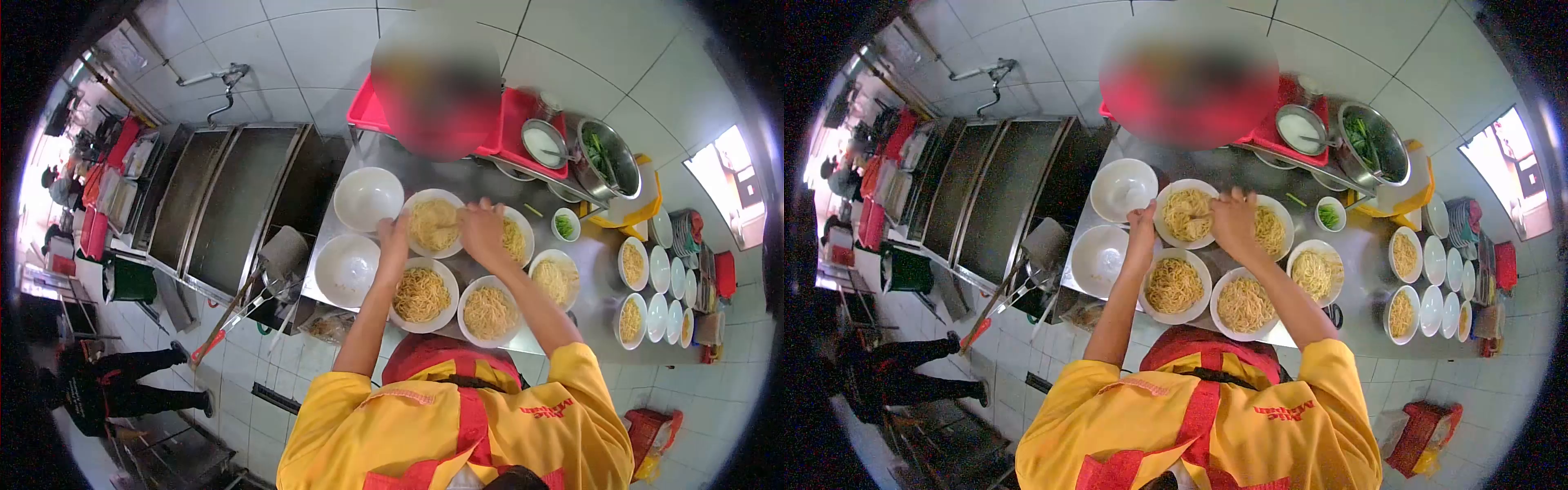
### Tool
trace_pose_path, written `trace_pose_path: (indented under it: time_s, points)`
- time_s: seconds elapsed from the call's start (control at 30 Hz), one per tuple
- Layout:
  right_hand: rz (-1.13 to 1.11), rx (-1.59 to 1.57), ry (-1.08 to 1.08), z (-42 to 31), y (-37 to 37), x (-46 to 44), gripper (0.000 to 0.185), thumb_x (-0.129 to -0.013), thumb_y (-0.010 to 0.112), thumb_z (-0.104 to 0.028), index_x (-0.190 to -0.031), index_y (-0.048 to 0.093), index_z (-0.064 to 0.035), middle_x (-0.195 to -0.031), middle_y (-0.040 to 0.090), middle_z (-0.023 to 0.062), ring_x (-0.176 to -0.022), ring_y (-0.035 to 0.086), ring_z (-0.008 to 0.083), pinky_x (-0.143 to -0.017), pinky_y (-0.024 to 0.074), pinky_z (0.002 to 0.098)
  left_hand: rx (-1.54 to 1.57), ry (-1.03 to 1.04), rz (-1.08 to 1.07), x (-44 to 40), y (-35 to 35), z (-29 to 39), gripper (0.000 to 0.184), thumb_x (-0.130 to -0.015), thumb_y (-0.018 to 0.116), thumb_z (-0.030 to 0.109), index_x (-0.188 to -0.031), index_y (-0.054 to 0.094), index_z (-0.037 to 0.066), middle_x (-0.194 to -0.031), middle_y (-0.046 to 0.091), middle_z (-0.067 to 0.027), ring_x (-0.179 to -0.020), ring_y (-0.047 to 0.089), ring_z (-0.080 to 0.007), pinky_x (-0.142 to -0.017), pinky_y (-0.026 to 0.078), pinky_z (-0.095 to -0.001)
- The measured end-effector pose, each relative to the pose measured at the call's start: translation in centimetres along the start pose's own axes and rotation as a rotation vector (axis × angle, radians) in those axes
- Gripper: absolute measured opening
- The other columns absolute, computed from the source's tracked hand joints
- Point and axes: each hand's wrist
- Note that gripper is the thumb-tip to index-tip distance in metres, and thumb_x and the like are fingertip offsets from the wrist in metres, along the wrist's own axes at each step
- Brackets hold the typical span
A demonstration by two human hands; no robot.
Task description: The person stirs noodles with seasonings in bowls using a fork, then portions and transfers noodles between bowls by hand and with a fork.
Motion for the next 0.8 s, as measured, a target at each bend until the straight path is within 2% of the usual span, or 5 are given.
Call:
trace_pose_path:
  time_s: [0.1, 0.17, 0.27, 0.6, 0.8]
  points:
    - [-0.249, -0.951, 0.432, 3.7, 2.6, -0.6, 0.008, -0.07, 0.064, -0.018, -0.073, 0.066, -0.0115, -0.075, 0.063, 0.0066, -0.096, 0.053, 0.0229, -0.087, 0.0331, 0.0468, 0.314, -0.216, -0.19, -0.2, -0.4, 1.0, 0.054, -0.089, 0.051, 0.044, -0.125, 0.042, 0.004, -0.113, 0.054, -0.0092, -0.099, 0.054, -0.0209, -0.085, 0.043, -0.0355]
    - [-0.18, -0.97, 0.389, 5.1, 1.5, -1.1, 0.01, -0.07, 0.068, -0.023, -0.073, 0.068, -0.0129, -0.073, 0.065, 0.0083, -0.09, 0.058, 0.0261, -0.085, 0.0336, 0.0517, 0.477, -0.383, -0.313, 2.0, -0.7, 3.6, 0.059, -0.091, 0.044, 0.047, -0.133, 0.038, 0.006, -0.125, 0.05, -0.0115, -0.111, 0.051, -0.0228, -0.094, 0.041, -0.0394]
    - [-0.218, 0.127, 0.147, 4.3, -2.5, -3.0, 0.028, -0.069, 0.069, -0.029, -0.087, 0.069, -0.0067, -0.091, 0.067, 0.0132, -0.093, 0.06, 0.0353, -0.088, 0.0306, 0.0606, 0.615, -0.432, -0.496, 0.2, -0.3, 2.6, 0.059, -0.094, 0.036, 0.047, -0.137, 0.034, 0.008, -0.134, 0.045, -0.0117, -0.121, 0.046, -0.024, -0.1, 0.037, -0.042]
    - [-0.434, -0.081, 0.373, 4.8, 0.7, -5.7, 0.03, -0.077, 0.055, -0.03, -0.092, 0.068, -0.0068, -0.097, 0.066, 0.0167, -0.097, 0.061, 0.0335, -0.091, 0.0357, 0.0565, 0.546, -0.419, -0.549, -0.7, 1.2, 4.8, 0.053, -0.098, 0.027, 0.043, -0.136, 0.035, 0.006, -0.134, 0.045, -0.01, -0.123, 0.044, -0.0243, -0.101, 0.036, -0.0414]
    - [-0.202, -0.41, 0.524, 7.1, -8.0, 1.6, 0.025, -0.078, 0.062, -0.031, -0.086, 0.069, -0.0081, -0.09, 0.066, 0.0178, -0.095, 0.061, 0.0347, -0.09, 0.0371, 0.0517, 0.123, 0.039, -0.366, 4.6, 3.9, 7.9, 0.061, -0.098, 0.028, 0.044, -0.137, 0.03, -0.003, -0.14, 0.036, -0.0173, -0.13, 0.034, -0.0246, -0.108, 0.023, -0.0334]
Point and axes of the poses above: each hand's wrist, its own x-axis away from the middle knuckle, its own y-axis out of the palm, z = x × y
